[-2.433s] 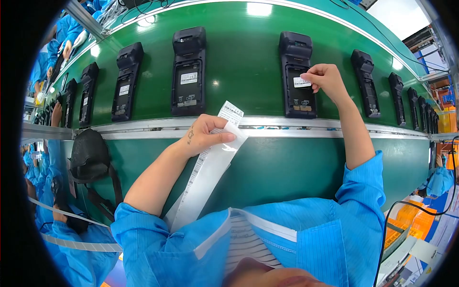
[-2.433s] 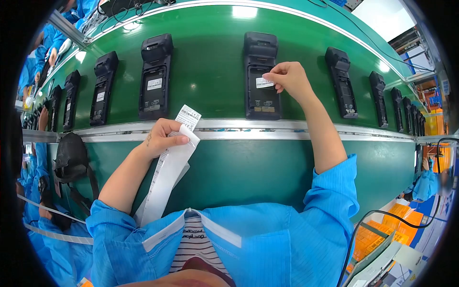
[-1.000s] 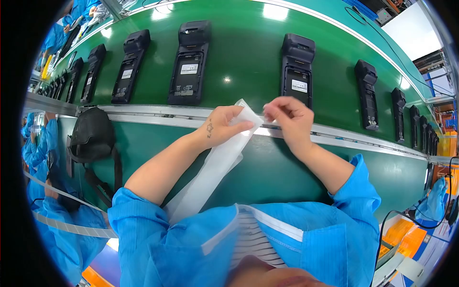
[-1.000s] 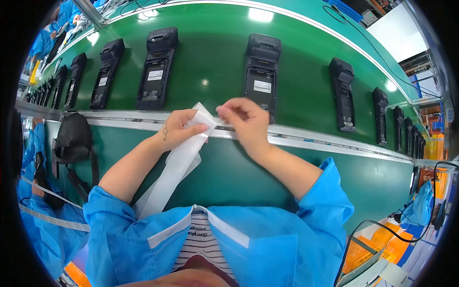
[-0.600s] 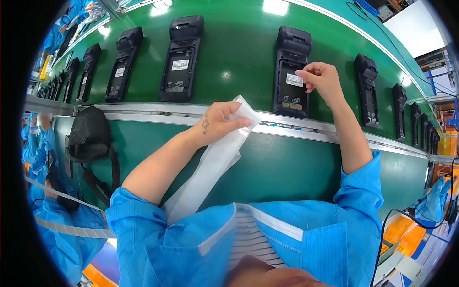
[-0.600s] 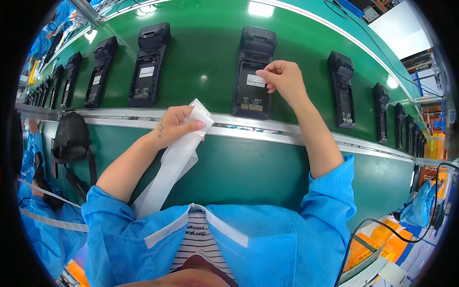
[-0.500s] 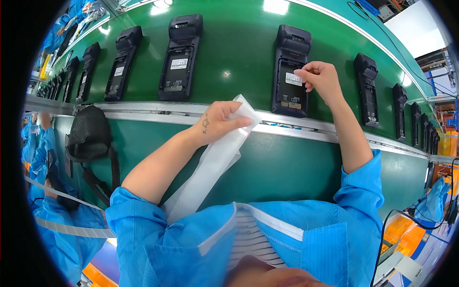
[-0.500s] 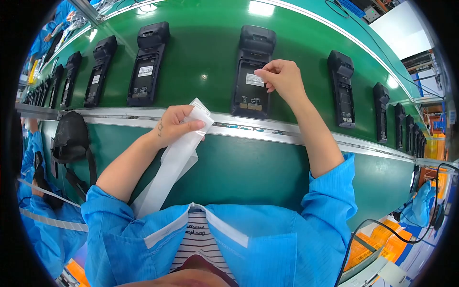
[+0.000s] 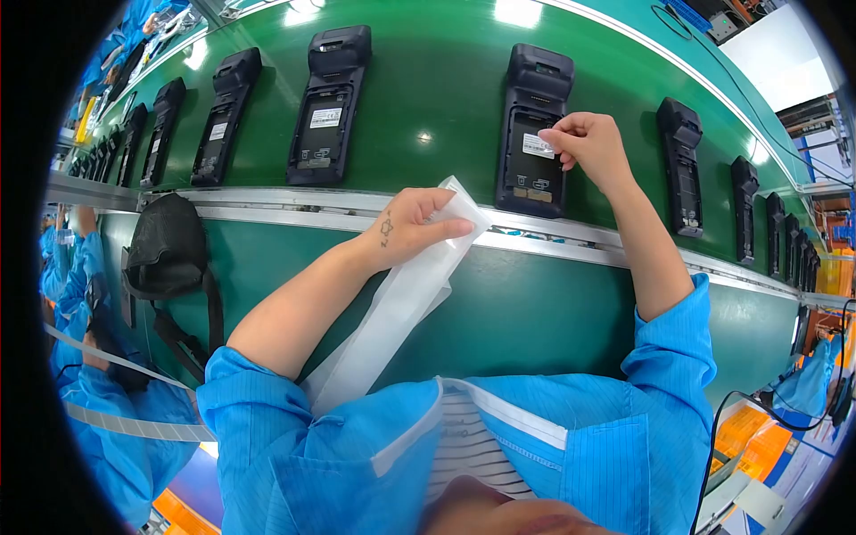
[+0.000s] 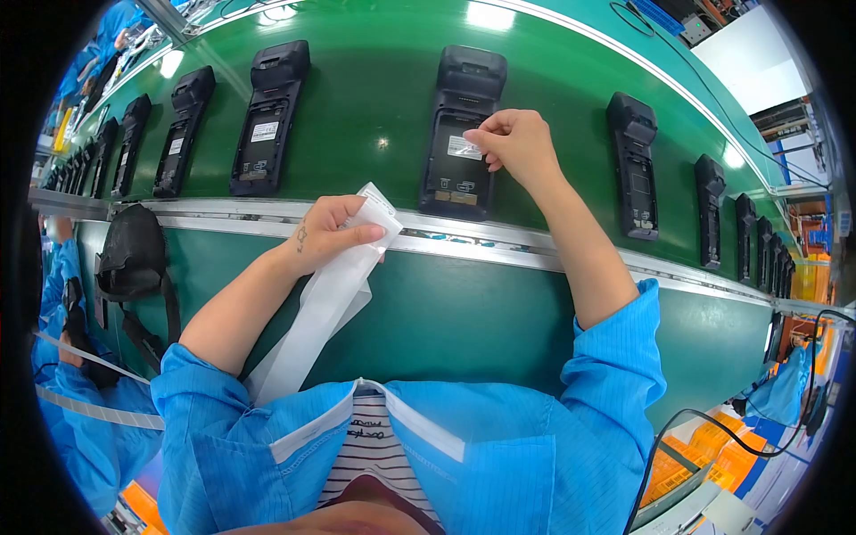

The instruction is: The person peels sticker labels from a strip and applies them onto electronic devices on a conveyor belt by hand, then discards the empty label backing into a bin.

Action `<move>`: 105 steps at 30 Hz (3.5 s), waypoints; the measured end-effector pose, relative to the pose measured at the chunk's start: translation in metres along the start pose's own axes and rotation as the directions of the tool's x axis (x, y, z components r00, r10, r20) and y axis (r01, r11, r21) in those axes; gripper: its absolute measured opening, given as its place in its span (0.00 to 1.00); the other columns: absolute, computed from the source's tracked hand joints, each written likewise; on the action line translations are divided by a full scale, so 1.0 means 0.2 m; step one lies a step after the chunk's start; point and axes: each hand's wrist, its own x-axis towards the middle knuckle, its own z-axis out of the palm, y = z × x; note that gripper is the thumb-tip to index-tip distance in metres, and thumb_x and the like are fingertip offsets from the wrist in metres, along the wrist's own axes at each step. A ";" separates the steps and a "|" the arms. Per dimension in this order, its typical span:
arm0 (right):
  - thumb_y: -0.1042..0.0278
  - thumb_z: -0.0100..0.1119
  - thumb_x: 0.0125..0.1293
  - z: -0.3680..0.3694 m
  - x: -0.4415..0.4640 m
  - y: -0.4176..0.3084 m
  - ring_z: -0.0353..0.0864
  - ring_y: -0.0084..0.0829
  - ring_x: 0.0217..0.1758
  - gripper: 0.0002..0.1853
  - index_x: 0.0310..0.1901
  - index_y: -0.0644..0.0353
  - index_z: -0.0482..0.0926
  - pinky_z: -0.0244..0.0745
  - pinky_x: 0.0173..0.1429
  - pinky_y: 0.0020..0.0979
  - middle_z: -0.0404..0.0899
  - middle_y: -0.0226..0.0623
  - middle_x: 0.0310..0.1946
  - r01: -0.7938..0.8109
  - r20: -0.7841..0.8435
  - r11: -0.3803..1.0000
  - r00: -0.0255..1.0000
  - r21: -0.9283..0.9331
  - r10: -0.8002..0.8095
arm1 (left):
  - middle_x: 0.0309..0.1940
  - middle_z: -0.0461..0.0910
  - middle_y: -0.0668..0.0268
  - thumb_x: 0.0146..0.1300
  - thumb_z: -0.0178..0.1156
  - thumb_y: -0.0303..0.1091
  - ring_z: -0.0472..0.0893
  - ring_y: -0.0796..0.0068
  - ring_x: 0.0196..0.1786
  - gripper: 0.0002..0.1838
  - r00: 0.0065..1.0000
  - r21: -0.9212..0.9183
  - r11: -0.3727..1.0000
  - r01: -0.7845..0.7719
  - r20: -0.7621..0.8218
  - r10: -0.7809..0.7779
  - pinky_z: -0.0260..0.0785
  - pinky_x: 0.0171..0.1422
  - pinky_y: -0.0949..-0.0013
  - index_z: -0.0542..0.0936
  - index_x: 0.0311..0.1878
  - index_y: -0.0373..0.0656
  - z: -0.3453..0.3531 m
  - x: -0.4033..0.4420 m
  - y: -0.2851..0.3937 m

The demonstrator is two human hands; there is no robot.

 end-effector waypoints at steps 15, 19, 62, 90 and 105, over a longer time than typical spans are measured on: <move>0.56 0.65 0.48 -0.01 0.01 -0.10 0.80 0.40 0.29 0.18 0.23 0.66 0.76 0.75 0.35 0.36 0.78 0.47 0.25 0.181 0.080 0.687 0.981 -0.704 -0.176 | 0.32 0.79 0.63 0.56 0.61 0.32 0.79 0.78 0.31 0.12 0.997 -0.039 0.997 -0.072 -0.035 0.070 0.71 0.35 0.76 0.77 0.39 0.34 0.07 0.06 -0.05; 0.38 0.55 0.52 -0.05 0.01 -0.02 0.77 0.47 0.38 0.29 0.31 0.65 0.75 0.72 0.41 0.40 0.77 0.48 0.31 0.059 0.090 0.670 0.996 -0.740 0.011 | 0.33 0.79 0.66 0.55 0.62 0.36 0.75 0.81 0.36 0.14 0.999 -0.076 0.996 -0.050 0.010 0.051 0.66 0.40 0.75 0.77 0.40 0.36 0.07 0.09 -0.10; 0.71 0.53 0.60 0.74 -0.88 -0.60 0.73 0.29 0.45 0.10 0.43 0.62 0.76 0.68 0.49 0.27 0.76 0.36 0.41 0.883 0.026 0.466 0.465 0.051 -0.885 | 0.30 0.68 0.60 0.64 0.45 0.29 0.66 0.76 0.28 0.11 -0.115 0.751 0.346 -0.562 -0.485 0.867 0.58 0.34 0.74 0.69 0.44 0.29 1.19 -3.15 0.70; 0.65 0.60 0.55 1.54 -1.38 -1.67 0.77 0.25 0.36 0.14 0.39 0.66 0.77 0.71 0.41 0.27 0.79 0.39 0.34 0.318 0.487 0.575 0.318 0.754 -0.814 | 0.26 0.64 0.61 0.55 0.44 0.17 0.63 0.77 0.27 0.05 -0.418 0.845 0.246 -0.474 -0.462 0.782 0.55 0.33 0.79 0.66 0.36 0.30 1.05 -3.36 0.75; 0.61 0.49 0.64 1.54 -1.39 -1.92 0.78 0.32 0.36 0.16 0.44 0.67 0.70 0.73 0.41 0.29 0.78 0.42 0.32 -0.227 0.671 0.632 0.301 0.741 -0.678 | 0.31 0.70 0.56 0.58 0.49 0.27 0.72 0.72 0.34 0.13 -0.265 0.890 0.439 -0.124 -0.456 0.850 0.65 0.37 0.76 0.69 0.45 0.30 0.61 -3.27 1.38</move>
